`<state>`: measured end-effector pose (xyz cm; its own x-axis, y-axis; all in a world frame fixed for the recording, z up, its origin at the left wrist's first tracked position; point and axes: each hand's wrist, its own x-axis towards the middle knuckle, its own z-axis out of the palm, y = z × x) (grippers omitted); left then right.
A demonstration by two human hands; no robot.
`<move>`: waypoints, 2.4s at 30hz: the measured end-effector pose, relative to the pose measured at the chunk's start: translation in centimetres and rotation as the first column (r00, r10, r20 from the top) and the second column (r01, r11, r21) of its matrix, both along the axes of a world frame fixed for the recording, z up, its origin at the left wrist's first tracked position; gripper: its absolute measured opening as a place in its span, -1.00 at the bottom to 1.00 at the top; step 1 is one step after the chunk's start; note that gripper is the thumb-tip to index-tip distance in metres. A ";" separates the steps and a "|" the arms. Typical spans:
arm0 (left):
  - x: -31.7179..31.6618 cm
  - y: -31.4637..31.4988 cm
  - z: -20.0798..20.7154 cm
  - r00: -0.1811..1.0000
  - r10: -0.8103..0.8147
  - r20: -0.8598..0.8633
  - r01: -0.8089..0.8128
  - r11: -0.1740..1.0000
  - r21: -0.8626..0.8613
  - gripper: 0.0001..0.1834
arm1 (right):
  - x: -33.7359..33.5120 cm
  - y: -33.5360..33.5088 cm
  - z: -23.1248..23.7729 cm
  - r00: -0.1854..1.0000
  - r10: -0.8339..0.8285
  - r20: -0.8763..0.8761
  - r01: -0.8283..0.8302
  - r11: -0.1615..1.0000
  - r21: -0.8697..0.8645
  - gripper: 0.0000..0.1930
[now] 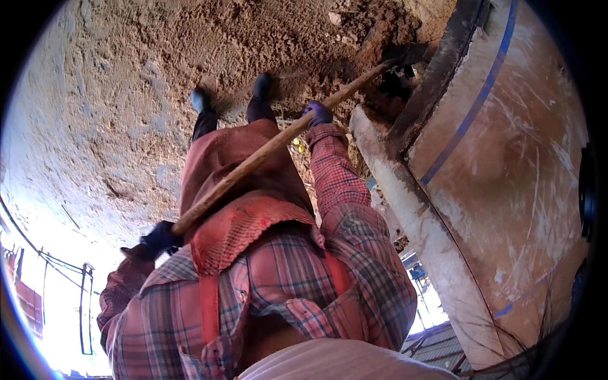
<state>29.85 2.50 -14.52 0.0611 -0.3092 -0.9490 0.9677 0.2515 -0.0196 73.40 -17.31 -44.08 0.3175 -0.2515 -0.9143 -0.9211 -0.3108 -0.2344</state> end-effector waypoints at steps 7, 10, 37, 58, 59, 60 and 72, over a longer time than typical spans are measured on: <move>-3.8 -4.9 -1.5 0.995 -0.046 0.089 0.038 0.996 0.086 -0.71 | 0.6 0.5 0.8 0.993 -0.087 0.081 0.088 0.996 -0.006 -0.90; -9.0 -3.5 3.2 0.998 -0.066 -0.019 0.067 0.991 0.116 -0.71 | -6.6 2.0 1.9 0.989 -0.138 0.062 0.136 0.990 0.028 -0.87; -21.3 0.4 19.9 0.975 -0.047 -0.217 0.133 0.907 0.399 -0.74 | -28.8 11.3 3.6 0.968 -0.012 -0.250 0.113 0.911 0.397 -0.76; -48.9 -7.0 37.6 0.454 -0.293 -0.841 0.887 0.061 0.458 -0.56 | -65.0 21.0 19.3 0.678 0.182 -0.713 0.382 0.741 0.553 -0.83; -49.1 -6.0 36.7 0.497 -0.316 -0.808 0.834 -0.086 0.546 -0.60 | -64.4 20.7 18.7 0.649 0.145 -0.747 0.438 0.731 0.523 -0.83; -49.1 -4.7 35.5 0.451 -0.351 -0.821 0.841 -0.140 0.523 -0.67 | -63.7 20.7 17.9 0.642 0.100 -0.760 0.411 0.792 0.452 -0.86; -31.6 16.1 20.8 0.539 -0.626 -0.564 0.790 0.144 0.596 -0.83 | -44.5 21.9 3.5 0.748 -0.324 -0.579 0.622 0.646 0.443 -0.83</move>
